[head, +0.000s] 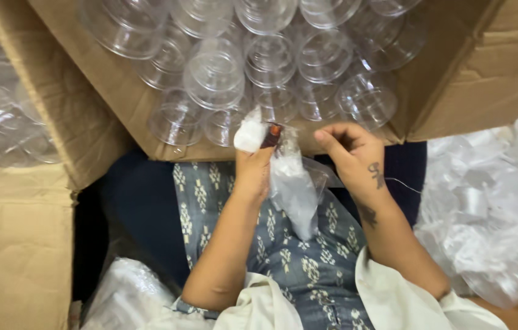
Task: The person sits on the floor and wraps clear plastic cups in white plastic bags one at a time, then places each wrapped cup into a large cardboard box filled with other wrapped cups. They take new cups from a nearby box and continue bagging them throughout the episode.
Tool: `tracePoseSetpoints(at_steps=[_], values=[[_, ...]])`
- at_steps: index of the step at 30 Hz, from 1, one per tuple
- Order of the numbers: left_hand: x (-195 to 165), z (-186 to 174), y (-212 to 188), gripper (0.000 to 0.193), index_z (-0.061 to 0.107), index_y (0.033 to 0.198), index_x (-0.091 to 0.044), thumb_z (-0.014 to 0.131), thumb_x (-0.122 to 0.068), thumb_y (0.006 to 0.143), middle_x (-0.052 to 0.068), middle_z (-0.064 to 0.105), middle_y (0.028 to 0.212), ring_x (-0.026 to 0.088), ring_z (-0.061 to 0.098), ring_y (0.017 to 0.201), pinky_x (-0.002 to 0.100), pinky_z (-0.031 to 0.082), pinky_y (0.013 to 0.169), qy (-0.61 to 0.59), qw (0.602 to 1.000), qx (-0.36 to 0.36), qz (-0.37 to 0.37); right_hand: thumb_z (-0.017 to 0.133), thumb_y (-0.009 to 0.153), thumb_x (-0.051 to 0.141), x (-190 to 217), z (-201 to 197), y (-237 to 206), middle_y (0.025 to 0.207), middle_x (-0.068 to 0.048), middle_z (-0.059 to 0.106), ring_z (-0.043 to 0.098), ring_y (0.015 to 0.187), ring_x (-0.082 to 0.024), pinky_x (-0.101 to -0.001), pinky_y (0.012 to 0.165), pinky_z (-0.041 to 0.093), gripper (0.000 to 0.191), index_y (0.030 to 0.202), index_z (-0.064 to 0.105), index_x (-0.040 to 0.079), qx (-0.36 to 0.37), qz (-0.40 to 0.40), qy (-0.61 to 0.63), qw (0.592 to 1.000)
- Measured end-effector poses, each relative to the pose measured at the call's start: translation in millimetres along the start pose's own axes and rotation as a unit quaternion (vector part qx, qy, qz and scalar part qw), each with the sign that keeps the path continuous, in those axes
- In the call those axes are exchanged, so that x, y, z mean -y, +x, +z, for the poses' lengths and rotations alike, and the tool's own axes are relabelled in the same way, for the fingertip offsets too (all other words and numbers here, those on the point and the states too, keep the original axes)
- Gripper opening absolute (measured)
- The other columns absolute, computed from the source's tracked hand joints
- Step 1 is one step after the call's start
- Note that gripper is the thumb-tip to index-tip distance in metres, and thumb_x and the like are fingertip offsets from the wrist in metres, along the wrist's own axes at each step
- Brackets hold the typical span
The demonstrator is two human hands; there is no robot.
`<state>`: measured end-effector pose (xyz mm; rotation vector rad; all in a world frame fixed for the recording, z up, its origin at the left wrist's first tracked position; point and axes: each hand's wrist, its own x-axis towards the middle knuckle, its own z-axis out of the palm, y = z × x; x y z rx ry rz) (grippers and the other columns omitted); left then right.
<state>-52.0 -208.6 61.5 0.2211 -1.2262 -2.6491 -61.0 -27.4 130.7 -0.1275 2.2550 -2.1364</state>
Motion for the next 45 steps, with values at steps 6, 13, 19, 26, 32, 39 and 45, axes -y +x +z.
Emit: tracePoseSetpoints(at_steps=[6,13,19,26,32,39,45], values=[[-4.5,-13.8,6.5,0.018,0.074,0.109,0.001,0.076,0.001,0.091,0.003,0.073,0.103,0.013,0.068,0.094,0.027,0.054,0.087,0.136,0.988,0.071,-0.004,0.073,0.092,0.010,-16.9,6.1,3.1,0.098,0.001,0.073,0.067,0.086,-0.007,-0.0222,0.079,0.054,0.022,0.112,0.070,0.002,0.027,0.058,0.074,0.995],[-12.5,-14.7,3.6,0.015,0.075,0.102,0.002,0.078,-0.005,0.089,0.003,0.076,0.097,0.011,0.070,0.089,0.026,0.055,0.081,0.116,0.993,0.020,-0.031,0.077,0.091,0.009,-24.6,29.7,7.9,0.098,-0.001,0.074,0.066,0.089,-0.007,-0.0217,0.081,0.054,0.015,0.103,0.074,0.000,0.040,0.048,0.011,0.998],[-4.4,-24.3,1.0,0.012,0.075,0.099,0.001,0.074,-0.002,0.088,0.003,0.075,0.091,0.010,0.069,0.085,0.026,0.056,0.077,0.174,0.983,0.017,-0.055,0.080,0.092,0.012,-33.6,33.7,7.2,0.096,0.000,0.067,0.058,0.082,-0.006,-0.0215,0.073,0.048,0.013,0.095,0.073,0.001,0.084,0.034,-0.042,0.995],[8.9,-33.8,1.1,0.013,0.068,0.102,-0.002,0.063,-0.002,0.090,0.006,0.070,0.096,0.015,0.065,0.085,0.028,0.054,0.077,-0.034,0.992,-0.007,-0.120,0.075,0.097,0.011,-40.5,30.4,11.7,0.100,0.000,0.064,0.061,0.090,-0.008,-0.0234,0.080,0.051,0.011,0.098,0.068,0.002,0.050,-0.054,-0.140,0.987],[8.3,-45.4,-0.3,0.009,0.070,0.107,0.000,0.070,-0.004,0.099,0.007,0.071,0.102,0.015,0.067,0.092,0.029,0.055,0.083,0.173,0.983,0.061,-0.003,0.070,0.099,0.006,-33.9,21.8,15.2,0.112,0.000,0.067,0.063,0.102,-0.010,-0.0260,0.092,0.053,0.018,0.115,0.063,0.001,0.095,0.028,0.072,0.992],[14.8,-38.9,-0.6,0.026,0.069,0.117,-0.001,0.068,0.000,0.091,0.004,0.073,0.105,0.011,0.069,0.097,0.027,0.055,0.086,0.192,0.981,0.001,-0.015,0.077,0.097,0.002,-37.8,39.0,-1.0,0.109,-0.004,0.068,0.064,0.101,-0.013,-0.0269,0.089,0.053,0.015,0.110,0.071,0.002,0.101,-0.100,-0.100,0.985],[1.1,-40.1,1.1,0.025,0.072,0.115,0.001,0.067,0.003,0.090,0.002,0.074,0.099,0.012,0.068,0.090,0.027,0.055,0.081,0.232,0.973,0.005,0.023,0.071,0.101,0.012,-36.9,34.1,7.7,0.101,0.000,0.065,0.061,0.092,-0.006,-0.0224,0.084,0.051,0.015,0.111,0.064,0.004,0.108,0.046,0.022,0.993]])
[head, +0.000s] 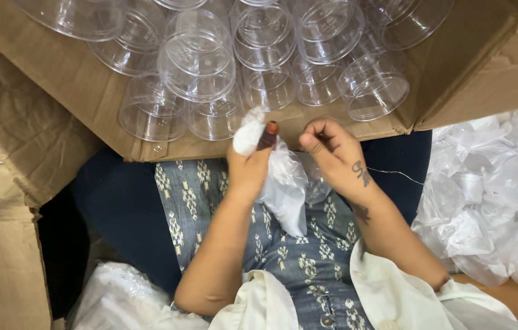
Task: The person sits on the floor and wraps clear plastic cups in white plastic bags one at a time, then places each wrapped cup into a large cardboard box filled with other wrapped cups. They take new cups from a nearby box and continue bagging them throughout the episode.
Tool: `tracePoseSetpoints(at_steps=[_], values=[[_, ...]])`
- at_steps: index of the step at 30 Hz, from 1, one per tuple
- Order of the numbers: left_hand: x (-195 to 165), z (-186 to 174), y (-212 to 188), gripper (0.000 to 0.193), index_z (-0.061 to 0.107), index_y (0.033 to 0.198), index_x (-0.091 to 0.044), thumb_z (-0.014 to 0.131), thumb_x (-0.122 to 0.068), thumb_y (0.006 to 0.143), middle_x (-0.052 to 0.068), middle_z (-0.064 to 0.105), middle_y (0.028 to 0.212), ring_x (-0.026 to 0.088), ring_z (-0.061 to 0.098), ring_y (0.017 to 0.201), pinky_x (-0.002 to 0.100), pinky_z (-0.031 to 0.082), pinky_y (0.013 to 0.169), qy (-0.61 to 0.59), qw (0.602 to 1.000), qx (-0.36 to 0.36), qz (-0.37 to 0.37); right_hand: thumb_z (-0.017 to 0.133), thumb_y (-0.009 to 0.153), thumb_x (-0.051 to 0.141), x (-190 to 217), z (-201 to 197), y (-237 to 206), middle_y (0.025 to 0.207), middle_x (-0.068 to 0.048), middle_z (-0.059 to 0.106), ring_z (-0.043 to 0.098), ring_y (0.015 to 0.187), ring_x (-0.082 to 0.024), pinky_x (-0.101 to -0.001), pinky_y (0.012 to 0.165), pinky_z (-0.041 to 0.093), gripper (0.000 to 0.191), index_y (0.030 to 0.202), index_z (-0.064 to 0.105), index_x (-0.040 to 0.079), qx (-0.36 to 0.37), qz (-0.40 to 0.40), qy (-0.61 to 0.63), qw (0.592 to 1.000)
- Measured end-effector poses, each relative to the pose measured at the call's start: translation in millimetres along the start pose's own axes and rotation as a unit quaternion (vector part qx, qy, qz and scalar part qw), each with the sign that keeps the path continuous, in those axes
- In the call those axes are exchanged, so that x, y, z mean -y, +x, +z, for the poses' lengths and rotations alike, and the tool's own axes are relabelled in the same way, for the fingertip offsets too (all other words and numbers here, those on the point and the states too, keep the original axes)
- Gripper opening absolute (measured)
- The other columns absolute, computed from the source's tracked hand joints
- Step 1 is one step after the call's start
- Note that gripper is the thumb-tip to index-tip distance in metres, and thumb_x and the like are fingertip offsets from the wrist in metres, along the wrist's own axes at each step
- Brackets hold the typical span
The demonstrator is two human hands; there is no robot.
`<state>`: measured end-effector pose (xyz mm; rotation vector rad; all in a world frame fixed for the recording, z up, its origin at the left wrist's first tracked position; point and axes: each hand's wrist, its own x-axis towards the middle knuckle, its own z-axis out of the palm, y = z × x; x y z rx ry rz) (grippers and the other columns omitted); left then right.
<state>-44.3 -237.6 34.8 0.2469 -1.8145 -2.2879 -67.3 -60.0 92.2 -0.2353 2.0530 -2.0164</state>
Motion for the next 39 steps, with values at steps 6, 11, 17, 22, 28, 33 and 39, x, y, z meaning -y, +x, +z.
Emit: tracePoseSetpoints(at_steps=[6,11,17,22,28,33,39], values=[[-4.3,8.8,-8.2,0.025,0.072,0.117,0.001,0.067,0.000,0.092,0.004,0.074,0.104,0.011,0.069,0.096,0.026,0.055,0.085,0.029,0.999,0.031,-0.028,0.070,0.101,0.015,-3.9,13.0,-8.9,0.100,0.001,0.059,0.055,0.086,-0.005,-0.0220,0.075,0.048,0.016,0.107,0.063,0.002,0.002,-0.039,-0.093,0.995],[-4.2,2.2,-4.3,0.033,0.067,0.117,0.000,0.065,0.006,0.085,0.004,0.069,0.100,0.015,0.063,0.091,0.030,0.051,0.081,-0.240,0.956,0.010,-0.171,0.061,0.108,0.018,-2.5,7.2,-4.5,0.093,0.002,0.059,0.053,0.083,-0.006,-0.0217,0.076,0.047,0.014,0.112,0.059,0.004,-0.004,-0.010,-0.040,0.999],[-10.9,-12.9,-11.1,0.017,0.063,0.111,0.004,0.065,0.004,0.094,0.013,0.067,0.100,0.025,0.064,0.092,0.037,0.053,0.084,-0.391,0.900,0.060,-0.186,0.052,0.106,0.017,6.7,8.4,8.0,0.112,-0.004,0.070,0.064,0.098,-0.015,-0.0324,0.093,0.053,0.008,0.105,0.054,0.009,-0.048,0.025,0.236,0.970],[-32.9,-53.1,9.5,0.042,0.065,0.105,-0.001,0.061,0.002,0.064,0.013,0.071,0.097,0.025,0.069,0.089,0.039,0.059,0.082,-0.432,0.871,-0.086,-0.219,0.056,0.094,0.012,12.6,-4.7,23.9,0.092,-0.010,0.065,0.067,0.088,-0.024,-0.0428,0.085,0.056,0.011,0.105,0.055,0.010,0.027,0.110,0.510,0.853],[-56.6,-67.8,22.6,0.028,0.066,0.103,0.007,0.078,-0.010,0.085,0.022,0.074,0.094,0.032,0.069,0.086,0.038,0.056,0.080,0.264,0.929,-0.259,-0.028,0.064,0.094,-0.001,-14.5,53.8,78.4,0.094,-0.003,0.052,0.048,0.078,-0.014,-0.0310,0.067,0.042,0.030,0.119,0.053,0.010,-0.067,-0.055,0.060,0.994],[-58.6,-57.9,23.1,0.045,0.056,0.118,0.006,0.073,-0.028,0.094,0.026,0.067,0.105,0.041,0.067,0.097,0.046,0.052,0.087,0.334,0.897,-0.286,0.034,0.059,0.105,0.019,-29.0,88.9,88.3,0.112,-0.005,0.063,0.060,0.102,-0.015,-0.0302,0.089,0.050,0.030,0.134,0.061,0.011,-0.042,-0.111,-0.144,0.982],[-53.3,-45.8,14.9,0.063,0.043,0.136,0.011,0.067,-0.031,0.097,0.034,0.055,0.127,0.048,0.056,0.117,0.050,0.043,0.102,0.368,0.894,-0.243,0.078,0.048,0.107,0.033,-20.9,67.8,74.3,0.120,-0.005,0.064,0.058,0.112,-0.018,-0.0354,0.097,0.047,0.034,0.133,0.059,0.014,0.022,0.025,-0.021,0.999]])
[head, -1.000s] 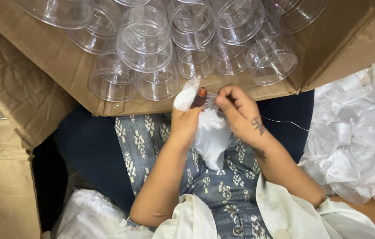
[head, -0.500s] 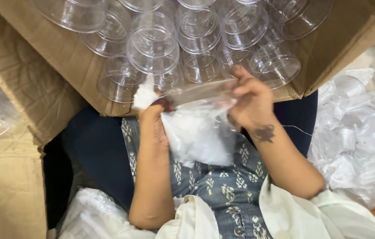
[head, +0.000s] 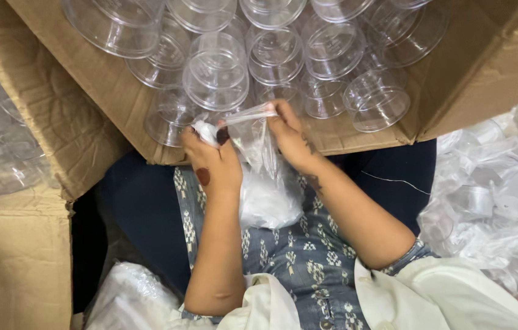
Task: The person sits on the floor and wraps clear plastic cups in white plastic bags one at a time, then places each wrapped cup into a large cardboard box filled with other wrapped cups. They take new cups from a nearby box and continue bagging them throughout the episode.
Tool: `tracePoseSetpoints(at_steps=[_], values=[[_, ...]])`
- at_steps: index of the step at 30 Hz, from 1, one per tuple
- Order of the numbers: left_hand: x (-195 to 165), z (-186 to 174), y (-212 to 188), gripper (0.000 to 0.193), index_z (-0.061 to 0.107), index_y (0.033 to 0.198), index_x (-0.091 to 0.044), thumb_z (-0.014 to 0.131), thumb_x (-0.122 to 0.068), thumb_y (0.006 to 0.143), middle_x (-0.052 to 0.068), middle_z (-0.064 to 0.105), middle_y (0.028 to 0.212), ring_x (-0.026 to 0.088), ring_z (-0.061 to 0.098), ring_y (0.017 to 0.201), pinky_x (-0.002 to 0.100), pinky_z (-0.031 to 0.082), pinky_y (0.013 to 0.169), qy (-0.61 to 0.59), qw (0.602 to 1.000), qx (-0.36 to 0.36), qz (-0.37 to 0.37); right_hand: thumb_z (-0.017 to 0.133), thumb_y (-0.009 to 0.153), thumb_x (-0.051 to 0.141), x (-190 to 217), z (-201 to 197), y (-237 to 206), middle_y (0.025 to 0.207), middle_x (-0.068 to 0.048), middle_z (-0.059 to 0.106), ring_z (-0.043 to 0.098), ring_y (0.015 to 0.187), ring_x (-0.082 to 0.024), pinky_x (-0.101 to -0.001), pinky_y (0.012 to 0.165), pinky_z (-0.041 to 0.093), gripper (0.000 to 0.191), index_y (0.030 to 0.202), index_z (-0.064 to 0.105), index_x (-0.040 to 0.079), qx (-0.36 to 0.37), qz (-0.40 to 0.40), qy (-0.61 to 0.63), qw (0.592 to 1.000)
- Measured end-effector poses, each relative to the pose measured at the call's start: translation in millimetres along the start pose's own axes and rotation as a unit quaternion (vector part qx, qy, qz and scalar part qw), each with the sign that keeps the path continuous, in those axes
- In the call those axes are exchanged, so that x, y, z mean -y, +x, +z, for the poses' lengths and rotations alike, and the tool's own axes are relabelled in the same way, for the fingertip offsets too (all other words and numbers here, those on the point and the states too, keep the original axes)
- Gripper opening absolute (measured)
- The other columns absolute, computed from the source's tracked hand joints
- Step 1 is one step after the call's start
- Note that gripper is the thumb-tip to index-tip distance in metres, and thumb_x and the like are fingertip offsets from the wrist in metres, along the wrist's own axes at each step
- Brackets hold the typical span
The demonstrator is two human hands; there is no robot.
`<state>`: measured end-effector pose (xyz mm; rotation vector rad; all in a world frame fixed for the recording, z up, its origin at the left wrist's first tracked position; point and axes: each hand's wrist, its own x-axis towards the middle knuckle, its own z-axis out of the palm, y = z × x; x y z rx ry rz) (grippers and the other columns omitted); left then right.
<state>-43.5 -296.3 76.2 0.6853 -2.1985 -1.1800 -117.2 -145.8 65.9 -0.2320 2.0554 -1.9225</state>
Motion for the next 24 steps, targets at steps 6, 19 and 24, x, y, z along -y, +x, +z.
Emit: tracePoseSetpoints(at_steps=[6,19,24], values=[[-11.2,12.6,-7.0,0.071,0.035,0.145,0.012,0.064,-0.030,0.097,0.033,0.051,0.138,0.046,0.055,0.126,0.047,0.041,0.108,-0.062,0.998,0.015,-0.002,0.045,0.108,0.033,3.2,-9.9,-7.0,0.135,0.000,0.057,0.052,0.131,-0.016,-0.0325,0.112,0.038,0.043,0.140,0.060,0.009,0.033,-0.061,-0.011,0.998],[6.0,40.8,-13.8,0.045,0.062,0.132,-0.001,0.053,0.000,0.087,0.006,0.069,0.125,0.015,0.066,0.115,0.026,0.049,0.102,-0.512,0.781,0.252,-0.255,0.058,0.103,0.003,-8.1,-61.9,-29.7,0.113,-0.001,0.064,0.062,0.100,-0.011,-0.0271,0.088,0.052,0.034,0.137,0.057,0.004,-0.100,-0.155,-0.009,0.983],[0.4,39.0,-21.6,0.051,0.062,0.130,0.002,0.059,0.007,0.079,0.010,0.070,0.121,0.020,0.069,0.111,0.032,0.052,0.102,-0.509,0.775,0.328,-0.177,0.057,0.108,0.011,-7.1,-118.7,-68.5,0.092,-0.011,0.071,0.068,0.075,-0.020,-0.0322,0.062,0.055,0.017,0.118,0.069,0.005,0.037,0.072,0.361,0.929]])
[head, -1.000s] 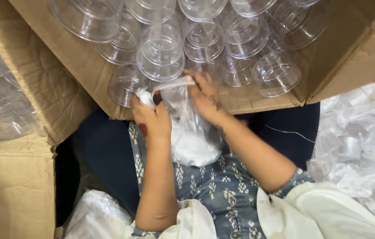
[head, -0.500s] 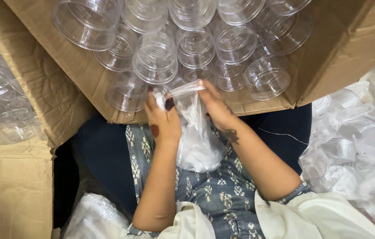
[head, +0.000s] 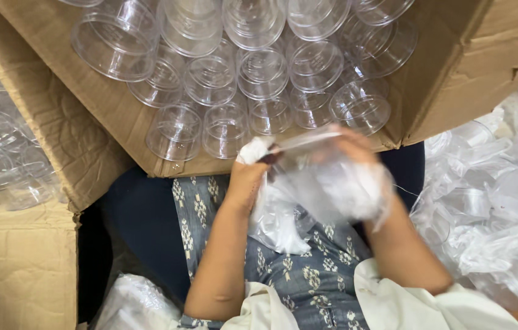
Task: The person sits on the floor and wraps clear plastic cups in white plastic bags one at a time, then places each wrapped cup into a large cardboard box filled with other wrapped cups. They take new cups from a nearby box and continue bagging them throughout the episode.
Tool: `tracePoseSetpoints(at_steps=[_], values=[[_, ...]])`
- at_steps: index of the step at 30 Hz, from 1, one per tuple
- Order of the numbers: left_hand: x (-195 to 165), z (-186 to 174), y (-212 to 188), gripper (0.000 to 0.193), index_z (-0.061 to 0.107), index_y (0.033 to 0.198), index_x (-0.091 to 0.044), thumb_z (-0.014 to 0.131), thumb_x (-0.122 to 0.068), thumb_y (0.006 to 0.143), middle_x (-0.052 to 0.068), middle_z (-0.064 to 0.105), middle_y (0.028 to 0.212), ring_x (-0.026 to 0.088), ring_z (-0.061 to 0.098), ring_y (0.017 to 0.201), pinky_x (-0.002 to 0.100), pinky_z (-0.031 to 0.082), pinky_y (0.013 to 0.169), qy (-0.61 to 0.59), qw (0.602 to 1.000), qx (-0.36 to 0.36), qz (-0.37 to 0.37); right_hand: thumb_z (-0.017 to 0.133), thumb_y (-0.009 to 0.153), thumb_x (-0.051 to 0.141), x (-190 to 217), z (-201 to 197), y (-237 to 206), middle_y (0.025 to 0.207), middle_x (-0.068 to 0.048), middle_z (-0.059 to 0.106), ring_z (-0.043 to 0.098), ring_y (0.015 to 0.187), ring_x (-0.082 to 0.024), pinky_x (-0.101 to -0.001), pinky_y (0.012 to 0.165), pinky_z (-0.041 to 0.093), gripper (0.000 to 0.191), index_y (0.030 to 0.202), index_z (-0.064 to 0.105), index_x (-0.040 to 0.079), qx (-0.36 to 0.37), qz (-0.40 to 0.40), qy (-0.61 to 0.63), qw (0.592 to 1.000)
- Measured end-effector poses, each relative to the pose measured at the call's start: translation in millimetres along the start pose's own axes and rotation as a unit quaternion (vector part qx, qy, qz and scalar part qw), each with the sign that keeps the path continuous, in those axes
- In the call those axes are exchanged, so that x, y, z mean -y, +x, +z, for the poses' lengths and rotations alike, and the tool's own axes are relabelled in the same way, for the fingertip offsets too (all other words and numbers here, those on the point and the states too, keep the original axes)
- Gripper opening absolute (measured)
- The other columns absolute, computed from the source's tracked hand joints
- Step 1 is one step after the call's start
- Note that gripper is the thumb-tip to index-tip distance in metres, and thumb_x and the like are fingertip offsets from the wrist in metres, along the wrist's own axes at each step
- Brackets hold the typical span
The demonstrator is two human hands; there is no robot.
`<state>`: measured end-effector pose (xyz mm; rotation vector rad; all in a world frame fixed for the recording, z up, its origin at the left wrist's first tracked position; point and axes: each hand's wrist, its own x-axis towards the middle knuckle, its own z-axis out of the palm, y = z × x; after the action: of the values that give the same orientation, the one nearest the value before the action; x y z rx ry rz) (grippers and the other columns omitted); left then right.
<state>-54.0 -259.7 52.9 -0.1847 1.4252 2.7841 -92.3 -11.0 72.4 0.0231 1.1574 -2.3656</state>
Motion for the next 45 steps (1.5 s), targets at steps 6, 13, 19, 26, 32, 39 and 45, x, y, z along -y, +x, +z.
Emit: tracePoseSetpoints(at_steps=[6,13,19,26,32,39,45], values=[[-45.2,13.8,-23.7,0.067,0.056,0.139,-0.001,0.071,0.008,0.075,0.013,0.068,0.114,0.026,0.069,0.105,0.039,0.056,0.093,-0.111,0.989,0.030,-0.090,0.053,0.114,0.017,101.4,-38.7,-120.1,0.072,0.000,0.059,0.045,0.057,-0.009,-0.0259,0.054,0.036,0.028,0.102,0.072,0.001,-0.287,-0.161,-0.443,0.834],[-43.3,32.0,-27.0,0.075,0.051,0.146,0.001,0.077,0.007,0.076,0.021,0.067,0.123,0.026,0.069,0.106,0.036,0.057,0.092,-0.050,0.989,0.100,-0.097,0.070,0.090,0.001,106.9,14.3,-152.0,0.096,-0.009,0.071,0.065,0.090,-0.017,-0.0271,0.077,0.051,0.022,0.111,0.073,-0.001,-0.242,-0.239,-0.713,0.614],[-21.2,37.0,-32.1,0.060,0.056,0.128,0.000,0.085,0.002,0.075,0.010,0.068,0.126,0.020,0.069,0.102,0.034,0.058,0.087,-0.028,0.994,0.083,-0.058,0.079,0.090,0.008,34.9,77.1,-84.9,0.110,-0.003,0.070,0.067,0.098,-0.011,-0.0262,0.086,0.055,0.039,0.127,0.066,0.005,-0.088,-0.235,-0.496,0.831],[-12.5,21.7,-24.8,0.051,0.065,0.121,-0.003,0.086,0.001,0.075,0.001,0.069,0.105,0.011,0.065,0.096,0.026,0.053,0.082,0.038,0.998,0.032,-0.027,0.074,0.093,0.003,3.4,73.3,-37.8,0.103,-0.003,0.066,0.063,0.095,-0.009,-0.0244,0.085,0.052,0.038,0.128,0.061,0.000,-0.092,-0.192,-0.312,0.926],[1.2,21.2,-20.9,0.038,0.070,0.112,0.002,0.086,0.001,0.078,0.004,0.075,0.101,0.012,0.069,0.091,0.026,0.054,0.081,0.036,0.999,-0.021,-0.022,0.070,0.089,-0.005,4.6,70.1,-35.2,0.104,-0.003,0.064,0.061,0.097,-0.010,-0.0243,0.088,0.050,0.055,0.139,0.047,0.001,-0.064,-0.185,-0.285,0.938],[3.6,19.9,-25.6,0.023,0.077,0.103,0.001,0.085,-0.004,0.081,0.003,0.075,0.097,0.011,0.068,0.088,0.026,0.054,0.078,0.079,0.996,-0.013,-0.029,0.071,0.090,-0.004,-4.7,90.8,-33.0,0.103,-0.006,0.067,0.063,0.096,-0.011,-0.0238,0.081,0.051,0.056,0.140,0.048,0.000,-0.068,-0.139,-0.312,0.937],[17.7,17.5,-26.6,0.017,0.075,0.102,-0.001,0.080,-0.007,0.087,0.000,0.073,0.095,0.008,0.066,0.086,0.025,0.054,0.077,0.083,0.996,-0.005,-0.027,0.068,0.097,-0.005,-17.9,75.8,-34.6,0.110,-0.006,0.065,0.062,0.101,-0.010,-0.0224,0.087,0.051,0.040,0.132,0.048,0.001,-0.033,-0.180,-0.266,0.946]])
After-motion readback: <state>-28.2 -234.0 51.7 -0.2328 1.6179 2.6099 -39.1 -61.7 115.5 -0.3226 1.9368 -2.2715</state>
